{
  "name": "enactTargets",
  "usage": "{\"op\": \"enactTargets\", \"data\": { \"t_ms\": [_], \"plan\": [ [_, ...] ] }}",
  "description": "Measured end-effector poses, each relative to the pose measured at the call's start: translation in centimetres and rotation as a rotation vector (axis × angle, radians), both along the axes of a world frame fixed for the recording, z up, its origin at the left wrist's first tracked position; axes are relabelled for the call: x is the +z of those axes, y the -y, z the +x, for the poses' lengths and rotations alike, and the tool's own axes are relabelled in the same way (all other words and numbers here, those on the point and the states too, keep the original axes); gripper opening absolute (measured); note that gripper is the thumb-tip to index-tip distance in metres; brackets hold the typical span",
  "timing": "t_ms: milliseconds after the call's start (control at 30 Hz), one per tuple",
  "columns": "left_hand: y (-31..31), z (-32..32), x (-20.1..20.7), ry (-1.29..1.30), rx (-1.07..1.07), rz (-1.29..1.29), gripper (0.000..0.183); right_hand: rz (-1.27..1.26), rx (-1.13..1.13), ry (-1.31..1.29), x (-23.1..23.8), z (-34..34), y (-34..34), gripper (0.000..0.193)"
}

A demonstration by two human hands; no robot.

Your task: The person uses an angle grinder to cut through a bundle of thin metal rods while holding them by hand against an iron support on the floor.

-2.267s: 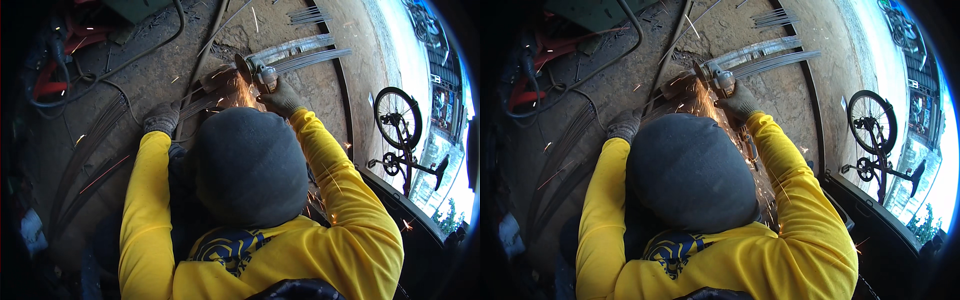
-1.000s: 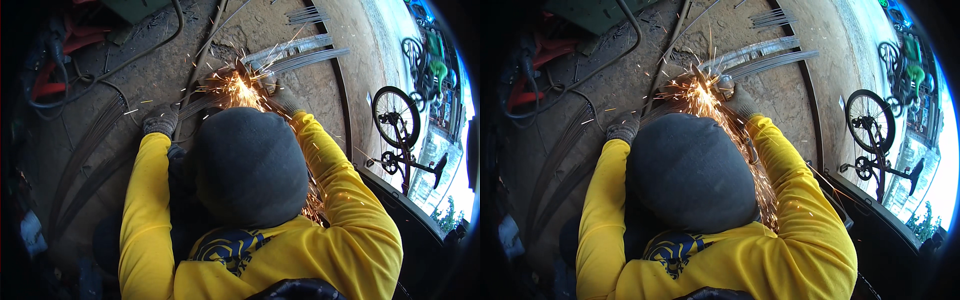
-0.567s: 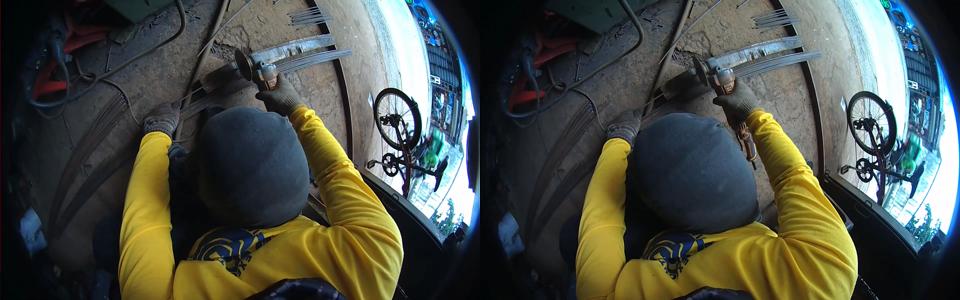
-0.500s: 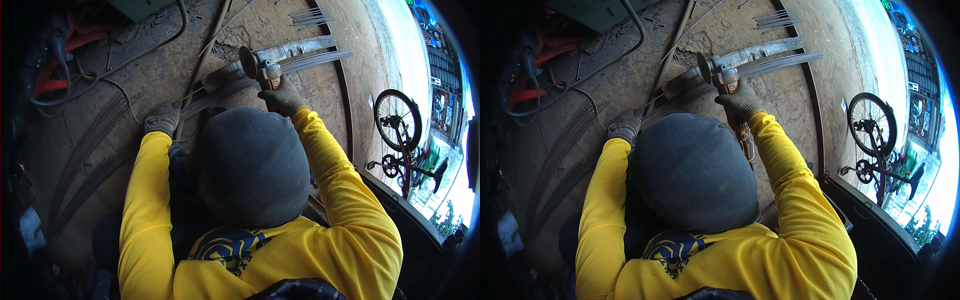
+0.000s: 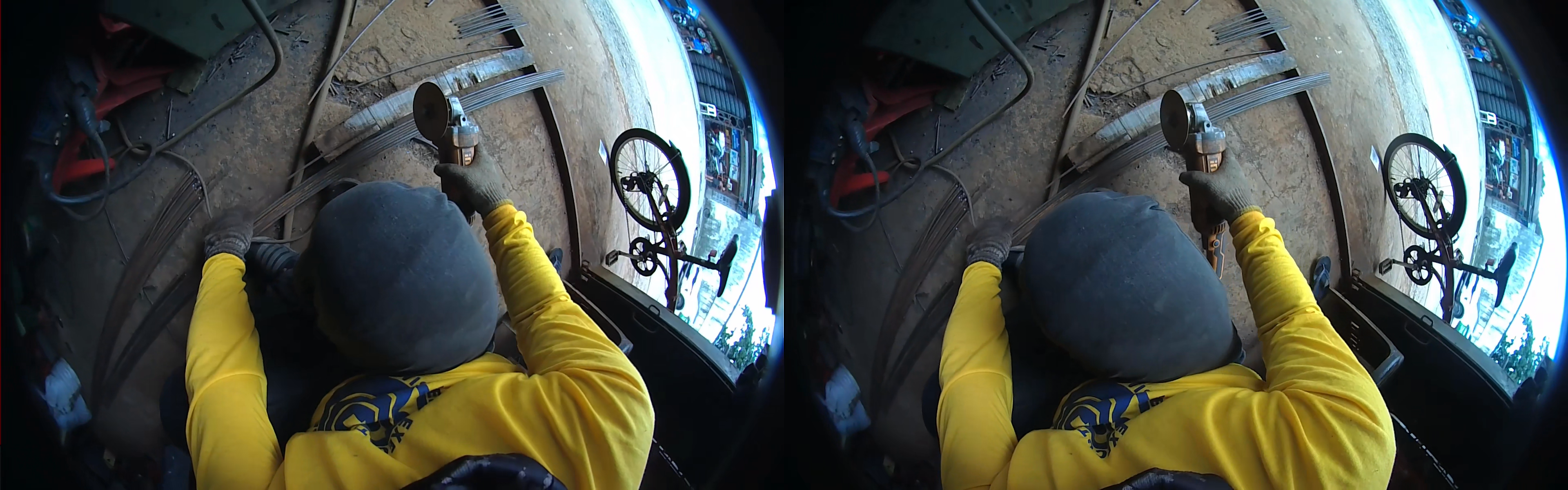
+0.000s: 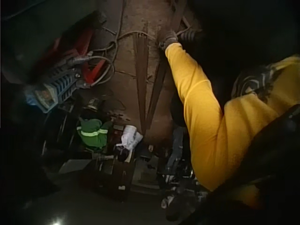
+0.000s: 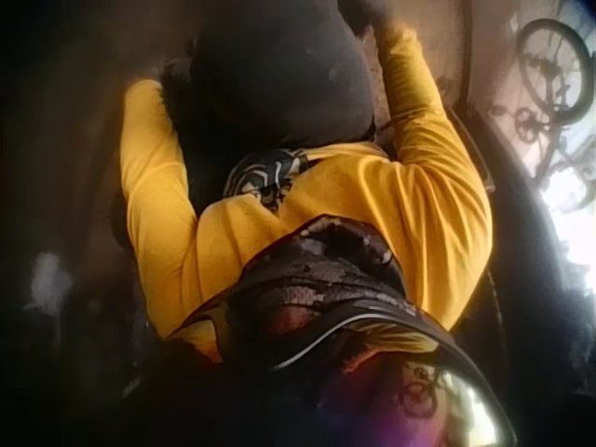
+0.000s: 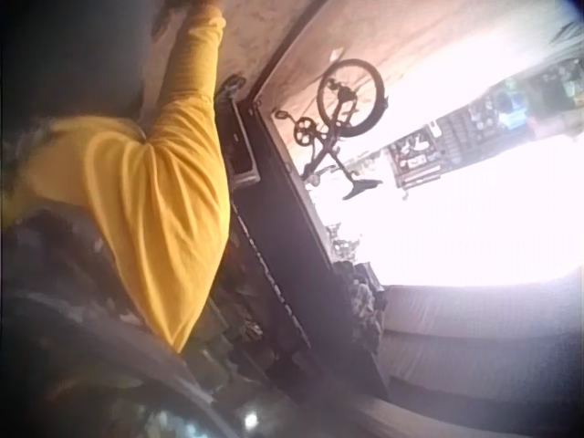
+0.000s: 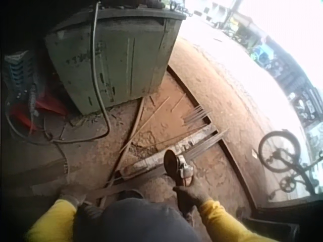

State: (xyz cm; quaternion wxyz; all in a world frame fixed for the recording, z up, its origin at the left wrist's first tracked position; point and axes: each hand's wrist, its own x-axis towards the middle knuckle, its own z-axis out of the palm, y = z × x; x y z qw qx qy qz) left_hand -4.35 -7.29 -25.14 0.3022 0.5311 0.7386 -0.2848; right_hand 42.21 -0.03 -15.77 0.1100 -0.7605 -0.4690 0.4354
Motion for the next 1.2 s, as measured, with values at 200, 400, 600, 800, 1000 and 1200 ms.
{"op": "enactTargets", "data": {
  "t_ms": [200, 400, 600, 800, 1000, 1200],
  "plan": [
    [-5.5, 6.8, 1.7, 0.092, -0.051, 0.062, 0.041, 0.020, -0.152, -0.009, -1.0, 2.8, 1.9, 0.077],
    [-8.5, 13.2, 4.3, 0.270, 0.050, 0.228, 0.047, 0.082, -0.166, -0.074, -0.3, 2.7, 2.1, 0.069],
    [-0.8, 1.2, 0.3, 0.209, 0.043, 0.132, 0.053, 0.045, -0.151, 0.020, 1.3, 2.3, 2.4, 0.074],
    [-1.3, -1.0, -2.9, 0.044, -0.122, -0.090, 0.051, 0.068, -0.075, 0.097, -0.8, 3.0, 2.5, 0.081],
    [-8.3, 9.1, 1.7, 0.153, -0.095, -0.021, 0.046, 0.078, -0.163, -0.079, 0.5, 3.3, 3.5, 0.085],
    [-8.8, 13.4, 6.1, 0.323, 0.075, 0.068, 0.061, 0.075, -0.118, 0.021, 0.0, 4.1, 3.9, 0.086]
  ]
}}
